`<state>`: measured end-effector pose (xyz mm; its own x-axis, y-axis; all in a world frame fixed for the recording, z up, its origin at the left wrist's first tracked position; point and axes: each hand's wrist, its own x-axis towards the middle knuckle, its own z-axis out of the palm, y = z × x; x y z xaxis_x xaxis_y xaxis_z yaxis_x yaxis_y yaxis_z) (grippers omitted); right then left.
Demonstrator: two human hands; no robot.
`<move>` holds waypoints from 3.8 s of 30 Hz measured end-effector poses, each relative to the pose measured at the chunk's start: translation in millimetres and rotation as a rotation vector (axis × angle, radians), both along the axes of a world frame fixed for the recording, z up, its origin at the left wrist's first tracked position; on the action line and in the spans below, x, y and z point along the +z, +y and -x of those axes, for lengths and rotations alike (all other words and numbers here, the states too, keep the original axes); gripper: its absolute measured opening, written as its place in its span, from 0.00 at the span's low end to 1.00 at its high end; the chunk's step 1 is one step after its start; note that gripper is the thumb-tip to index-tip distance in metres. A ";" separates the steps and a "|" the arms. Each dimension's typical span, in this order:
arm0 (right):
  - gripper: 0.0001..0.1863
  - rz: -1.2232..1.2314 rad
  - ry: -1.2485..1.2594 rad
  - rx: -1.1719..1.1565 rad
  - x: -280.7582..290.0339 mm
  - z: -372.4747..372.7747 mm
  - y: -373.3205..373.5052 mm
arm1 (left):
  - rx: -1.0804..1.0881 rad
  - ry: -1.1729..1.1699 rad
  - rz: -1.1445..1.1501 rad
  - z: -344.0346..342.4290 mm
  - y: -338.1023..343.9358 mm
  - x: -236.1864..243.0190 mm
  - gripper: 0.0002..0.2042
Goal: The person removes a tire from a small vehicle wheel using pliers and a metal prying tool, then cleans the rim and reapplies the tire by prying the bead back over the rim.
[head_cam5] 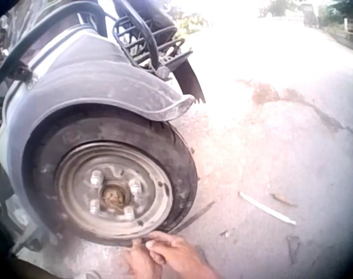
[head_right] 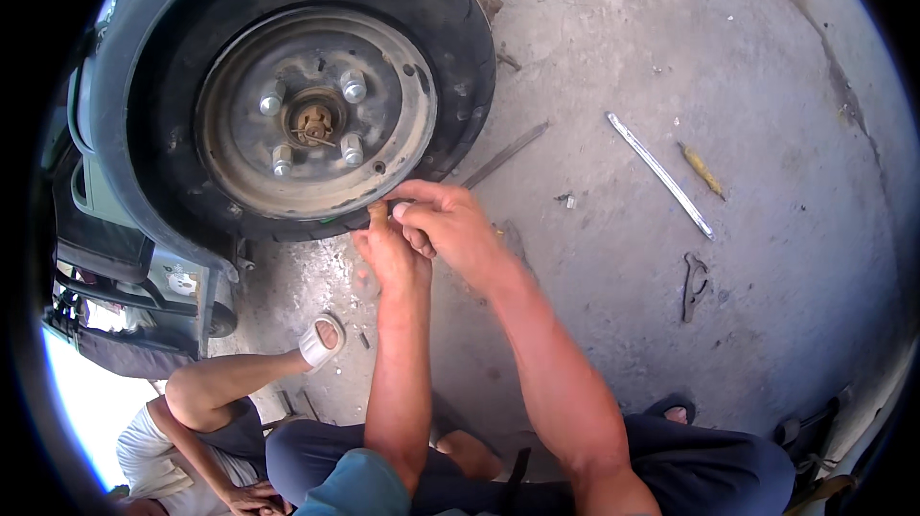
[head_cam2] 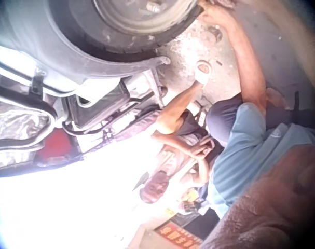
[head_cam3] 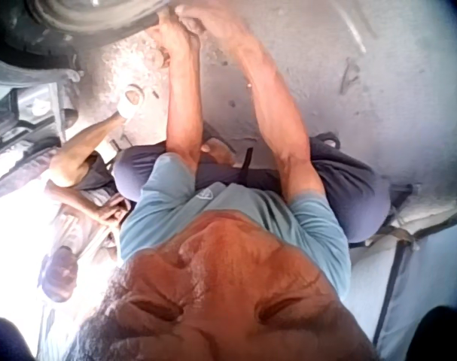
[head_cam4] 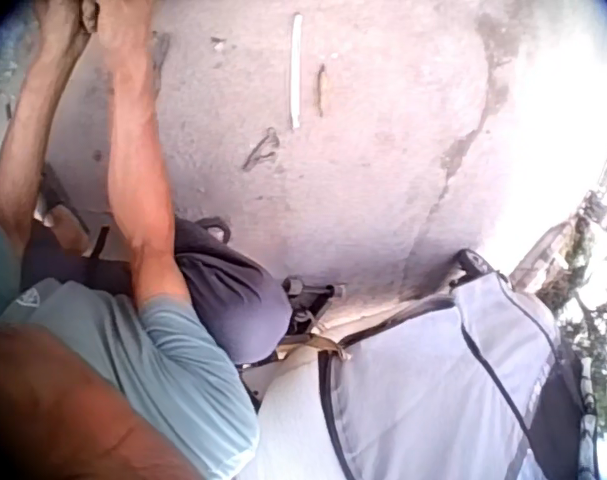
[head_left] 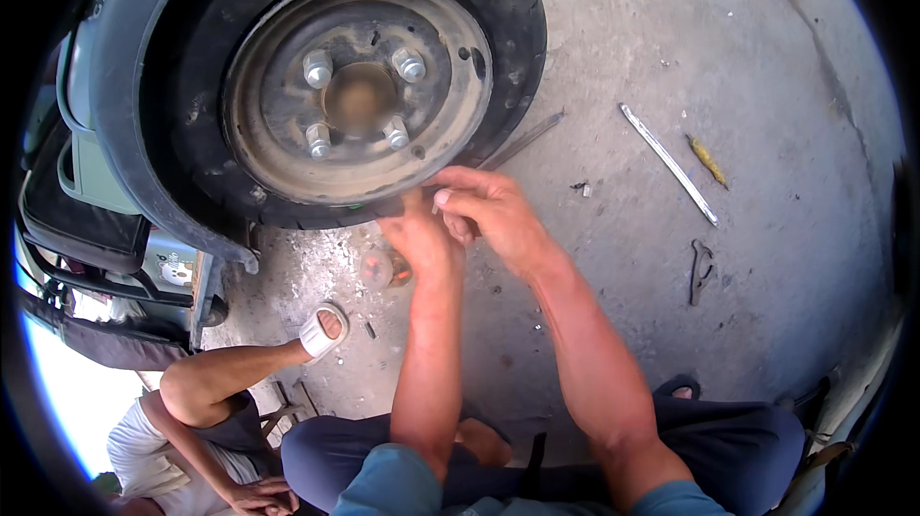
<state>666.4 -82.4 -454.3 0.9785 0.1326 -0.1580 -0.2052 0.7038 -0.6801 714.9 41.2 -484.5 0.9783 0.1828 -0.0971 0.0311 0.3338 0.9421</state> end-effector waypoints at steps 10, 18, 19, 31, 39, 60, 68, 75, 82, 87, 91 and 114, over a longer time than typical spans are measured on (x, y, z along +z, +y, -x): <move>0.10 0.767 0.401 -0.778 -62.1 30.5 -75.2 | 0.022 0.060 -0.043 13.6 -9.6 17.7 0.23; 0.21 1.811 0.943 -0.393 -141.9 88.8 -174.6 | 0.009 0.026 -0.003 6.3 -8.7 13.4 0.29; 0.21 1.778 0.993 -0.300 -140.4 91.9 -178.9 | 0.038 0.066 -0.003 8.8 -17.8 18.7 0.29; 0.19 1.814 0.967 -0.248 -157.9 93.9 -183.3 | 0.059 0.080 -0.033 7.5 -8.7 14.9 0.22; 0.17 1.309 0.544 -0.480 -113.4 93.9 -119.0 | 0.070 0.080 -0.059 11.0 -16.1 22.6 0.23; 0.15 1.113 0.005 -0.521 -65.5 57.2 -29.6 | 0.041 0.134 -0.008 10.0 -31.3 14.2 0.22; 0.14 0.918 0.064 -0.424 -84.9 43.5 -16.5 | 0.050 0.146 -0.025 12.4 -31.9 14.6 0.24; 0.12 1.041 0.208 -0.312 10.7 52.0 -10.5 | 0.070 0.164 -0.023 10.8 -27.0 2.8 0.24; 0.13 1.406 0.147 -0.188 66.1 59.3 -40.9 | 0.013 0.127 -0.039 11.0 -24.7 8.2 0.23; 0.11 1.170 0.211 -0.085 32.0 73.3 -58.9 | 0.053 0.134 -0.031 12.1 -26.9 10.5 0.27; 0.13 1.404 -0.080 -0.570 -26.3 91.0 -71.9 | -0.002 0.118 -0.026 14.4 -28.4 13.1 0.29; 0.10 0.880 0.027 -0.381 -84.0 118.5 -30.1 | 0.034 0.095 -0.101 15.3 -30.1 16.2 0.35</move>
<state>547.9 -112.5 -538.2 0.9258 -0.3711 -0.0724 -0.0917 -0.0347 -0.9952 699.6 11.1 -468.3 0.9588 0.2290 -0.1683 0.1120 0.2398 0.9643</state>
